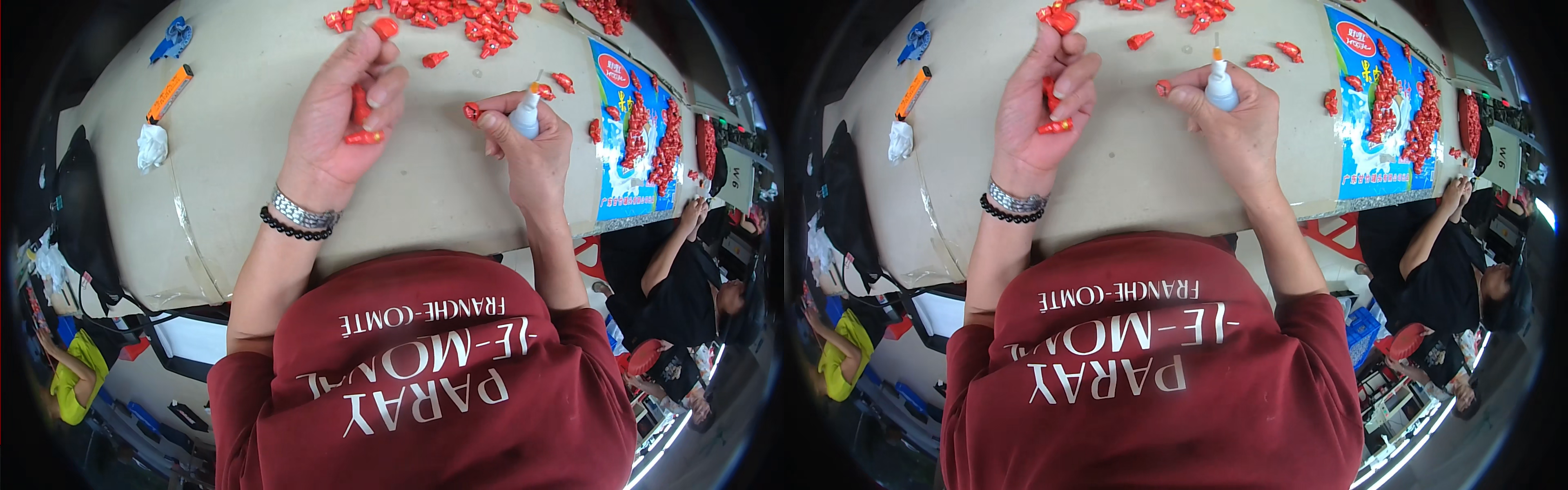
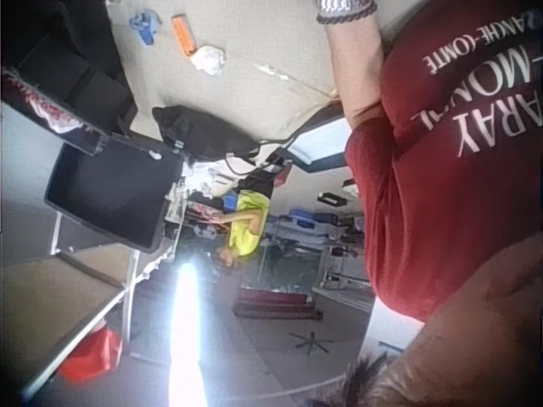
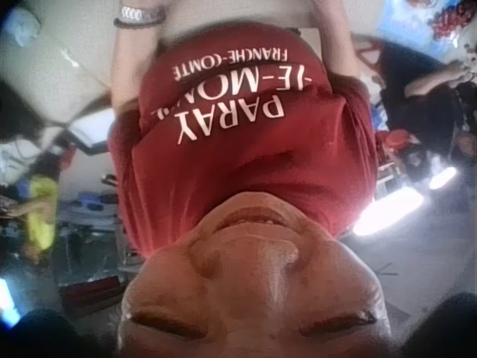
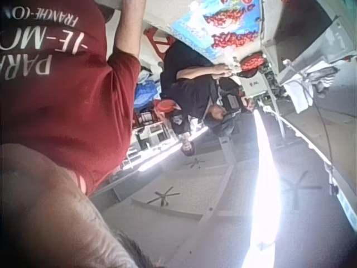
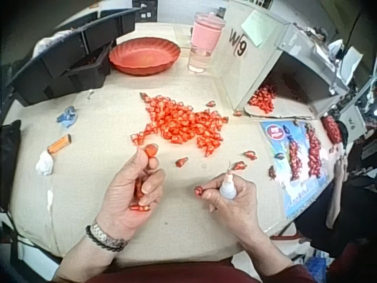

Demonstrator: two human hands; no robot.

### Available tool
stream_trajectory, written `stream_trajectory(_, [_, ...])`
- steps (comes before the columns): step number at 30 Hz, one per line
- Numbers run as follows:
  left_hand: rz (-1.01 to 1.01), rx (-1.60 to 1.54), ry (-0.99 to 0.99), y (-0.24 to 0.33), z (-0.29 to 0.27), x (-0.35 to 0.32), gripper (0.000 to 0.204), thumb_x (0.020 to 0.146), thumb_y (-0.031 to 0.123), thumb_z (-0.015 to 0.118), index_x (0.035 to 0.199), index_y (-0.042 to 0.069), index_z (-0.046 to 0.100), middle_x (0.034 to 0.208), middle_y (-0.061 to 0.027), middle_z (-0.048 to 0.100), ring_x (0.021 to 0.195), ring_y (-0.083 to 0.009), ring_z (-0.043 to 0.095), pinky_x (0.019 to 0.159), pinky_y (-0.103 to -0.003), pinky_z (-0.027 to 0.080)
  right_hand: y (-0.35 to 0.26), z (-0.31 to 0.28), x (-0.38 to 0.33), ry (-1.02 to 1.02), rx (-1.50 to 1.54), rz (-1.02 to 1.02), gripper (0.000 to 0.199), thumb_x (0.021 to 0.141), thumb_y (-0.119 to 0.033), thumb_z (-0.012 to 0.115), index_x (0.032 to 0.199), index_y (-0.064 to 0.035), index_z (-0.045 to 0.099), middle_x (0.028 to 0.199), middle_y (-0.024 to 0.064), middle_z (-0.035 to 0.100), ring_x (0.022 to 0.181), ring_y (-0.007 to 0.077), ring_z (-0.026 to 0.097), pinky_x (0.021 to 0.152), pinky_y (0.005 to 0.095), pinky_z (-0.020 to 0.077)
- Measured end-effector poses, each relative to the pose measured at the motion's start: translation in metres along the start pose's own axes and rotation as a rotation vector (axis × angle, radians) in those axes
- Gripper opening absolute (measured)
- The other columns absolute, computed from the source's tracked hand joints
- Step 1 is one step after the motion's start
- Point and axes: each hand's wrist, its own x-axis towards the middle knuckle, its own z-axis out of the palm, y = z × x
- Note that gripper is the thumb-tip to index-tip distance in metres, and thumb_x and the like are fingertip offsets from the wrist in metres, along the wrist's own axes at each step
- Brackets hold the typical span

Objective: The person applies glue from a bottle onto small plastic toy parts and joins the pieces together by hand.

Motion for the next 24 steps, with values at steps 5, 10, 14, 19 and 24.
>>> stream_trajectory(5, [-0.035,0.138,0.114,-0.017,0.016,-0.006,0.023,0.099,0.022,0.049,0.103,0.002,0.059,0.079,-0.0019,0.06,0.053,-0.0063,0.039,0.037,-0.018,0.031,-0.013,0.0,0.012,0.053,0.119,-0.056,0.008,0.083,-0.004,0.068,0.089,0.0022,0.066,0.074,0.0079,0.065,0.056,0.0078,0.053,0.051,0.0213,0.0408])
stream_trajectory(10, [-0.011,0.296,0.13,-0.019,0.021,-0.007,0.023,0.099,0.024,0.049,0.097,0.003,0.058,0.071,-0.0014,0.053,0.049,-0.0051,0.038,0.037,-0.018,0.032,-0.031,0.012,0.023,0.114,0.113,-0.214,0.009,0.08,-0.004,0.071,0.086,0.0013,0.068,0.076,0.0026,0.066,0.062,0.0064,0.057,0.054,0.02,0.0452])
stream_trajectory(14, [0.027,0.361,0.121,-0.019,0.018,-0.008,0.021,0.099,0.023,0.051,0.095,0.003,0.058,0.076,-0.0026,0.055,0.051,-0.0047,0.04,0.037,-0.018,0.032,-0.031,0.018,0.03,0.08,-0.032,-0.395,0.009,0.078,0.002,0.072,0.086,0.0015,0.067,0.082,0.0047,0.065,0.065,0.0084,0.058,0.056,0.0218,0.0468])
stream_trajectory(19, [0.045,0.394,0.116,-0.022,0.019,-0.009,0.018,0.097,0.021,0.054,0.091,0.004,0.057,0.081,-0.0038,0.057,0.052,-0.0045,0.043,0.038,-0.018,0.033,-0.022,0.019,0.033,0.095,-0.187,-0.531,0.012,0.075,0.003,0.074,0.084,0.002,0.066,0.085,0.0061,0.065,0.067,0.01,0.059,0.057,0.0236,0.0485])
stream_trajectory(24, [0.081,0.407,0.156,-0.027,0.017,-0.008,0.011,0.092,0.015,0.06,0.087,0.005,0.06,0.083,-0.0031,0.062,0.048,-0.0021,0.041,0.034,-0.017,0.028,-0.018,0.018,0.036,0.099,-0.33,-0.684,0.018,0.069,-0.003,0.079,0.081,-0.0013,0.066,0.078,0.0065,0.065,0.07,0.0182,0.064,0.06,0.0285,0.0495])
